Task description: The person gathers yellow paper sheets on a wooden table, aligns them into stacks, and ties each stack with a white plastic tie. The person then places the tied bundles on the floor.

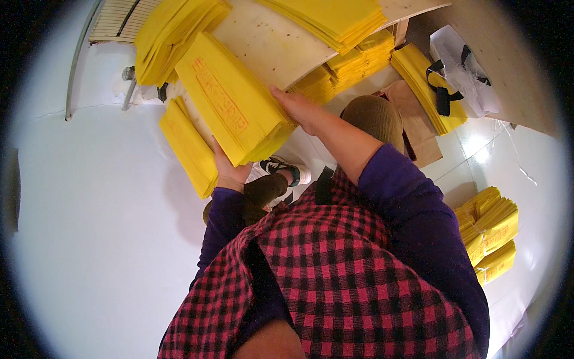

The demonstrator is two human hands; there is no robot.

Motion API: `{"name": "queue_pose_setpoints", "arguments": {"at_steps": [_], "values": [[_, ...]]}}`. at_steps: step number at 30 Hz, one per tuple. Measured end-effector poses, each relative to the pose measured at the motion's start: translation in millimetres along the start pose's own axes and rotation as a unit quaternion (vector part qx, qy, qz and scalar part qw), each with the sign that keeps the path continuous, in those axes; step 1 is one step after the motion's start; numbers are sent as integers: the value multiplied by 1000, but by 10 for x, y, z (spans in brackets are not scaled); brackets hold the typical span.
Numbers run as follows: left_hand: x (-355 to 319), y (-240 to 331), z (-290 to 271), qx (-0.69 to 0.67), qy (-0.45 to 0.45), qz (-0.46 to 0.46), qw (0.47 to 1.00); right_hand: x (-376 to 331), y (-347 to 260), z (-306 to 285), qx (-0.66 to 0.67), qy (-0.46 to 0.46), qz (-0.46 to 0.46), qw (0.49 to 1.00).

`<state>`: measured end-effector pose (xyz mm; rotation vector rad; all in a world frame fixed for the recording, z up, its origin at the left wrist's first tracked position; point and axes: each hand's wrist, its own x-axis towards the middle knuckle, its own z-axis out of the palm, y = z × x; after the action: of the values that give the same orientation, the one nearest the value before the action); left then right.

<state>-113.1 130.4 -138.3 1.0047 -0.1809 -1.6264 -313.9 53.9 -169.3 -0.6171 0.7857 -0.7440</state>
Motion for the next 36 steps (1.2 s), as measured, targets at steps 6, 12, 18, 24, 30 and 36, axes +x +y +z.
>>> {"name": "queue_pose_setpoints", "arguments": {"at_steps": [6, 12, 18, 24, 30, 36], "values": [[11, -48, 40, -9, 33, 15, 999, -35, 65, 26, -48, 0, -24, 999], [23, -110, 33, -7, 81, 36, 996, -120, 115, 73, -118, 68, -84, 987], [-261, -332, -155, 188, -11, 138, 972, -413, 346, 48, -113, 72, -39, 990], [-311, -216, -45, 66, 15, 38, 997, -393, 280, -13, -38, 54, 52, 996], [-110, 111, 81, 66, 31, -14, 997, -167, -62, 108, -81, -4, 62, 995], [-91, 233, 166, 34, 34, -64, 997, -55, -222, 210, -81, -17, 62, 995]]}}
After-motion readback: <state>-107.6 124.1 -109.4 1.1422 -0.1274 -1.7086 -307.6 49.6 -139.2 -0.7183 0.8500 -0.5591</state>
